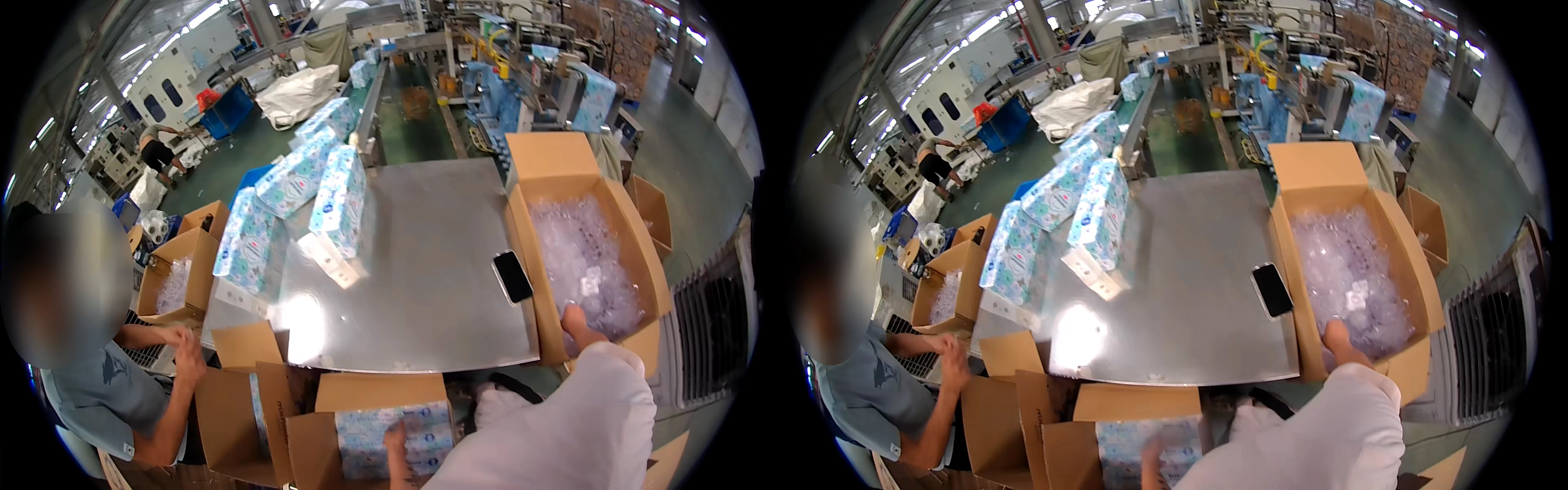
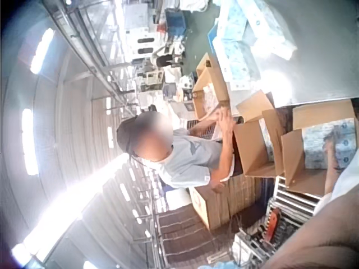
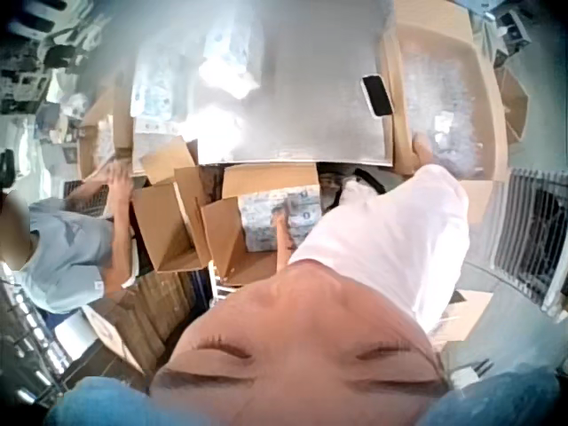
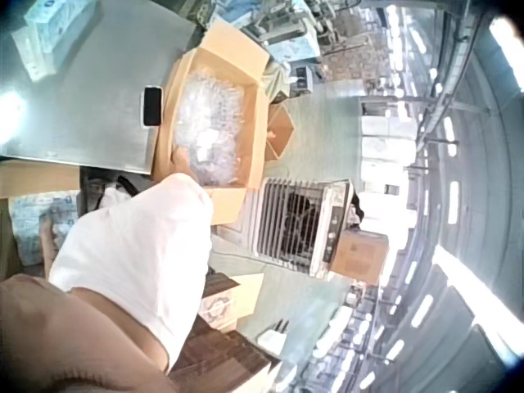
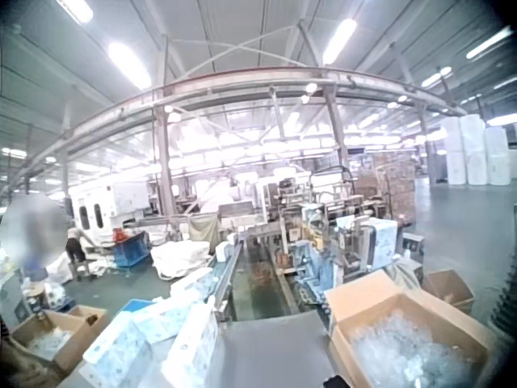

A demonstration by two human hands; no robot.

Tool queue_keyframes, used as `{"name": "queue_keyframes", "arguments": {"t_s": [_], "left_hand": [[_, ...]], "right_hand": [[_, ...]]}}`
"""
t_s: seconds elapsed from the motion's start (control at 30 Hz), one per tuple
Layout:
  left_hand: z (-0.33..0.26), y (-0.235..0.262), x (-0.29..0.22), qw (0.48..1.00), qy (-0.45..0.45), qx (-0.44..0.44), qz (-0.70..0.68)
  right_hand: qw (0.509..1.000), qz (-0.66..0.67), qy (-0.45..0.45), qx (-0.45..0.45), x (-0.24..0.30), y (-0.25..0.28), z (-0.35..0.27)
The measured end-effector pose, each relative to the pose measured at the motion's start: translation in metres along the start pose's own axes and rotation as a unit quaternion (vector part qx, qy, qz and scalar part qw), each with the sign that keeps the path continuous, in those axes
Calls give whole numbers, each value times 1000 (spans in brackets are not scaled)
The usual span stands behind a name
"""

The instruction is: The person assembles cardboard boxes, places stacks of paper product packages inside them, and places the filled boxes onto a conveyor belt.

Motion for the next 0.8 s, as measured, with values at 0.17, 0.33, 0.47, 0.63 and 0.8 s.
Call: {"name": "queue_keyframes", "arguments": {"t_s": [0.17, 0.33, 0.47, 0.63, 0.8], "left_hand": [[-55, 90, -45, 932, -83, -142, -322], [-185, 156, -93, 883, -229, -225, -344], [-254, 165, -72, 849, -281, -404, -195], [-336, 174, -49, 802, -170, -572, 6], [-318, 151, 18, 774, -19, -629, 71]], "right_hand": [[990, 128, -39, -44, -10, 7, 3], [980, 183, -72, -26, 2, 1, 7], [983, 171, 16, -58, -18, 12, 7], [915, 395, -87, -9, -61, 44, 1], [825, 555, -106, -24, -98, 62, -12]]}}
Point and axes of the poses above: each hand's wrist, its own z-axis towards the middle knuckle, its own y-axis out of the back of the hand, x = y × z, the point moved 5 cm from there along z, towards the middle knuckle, and after that the axes turned 6 degrees about z, right-handed, at the moved point
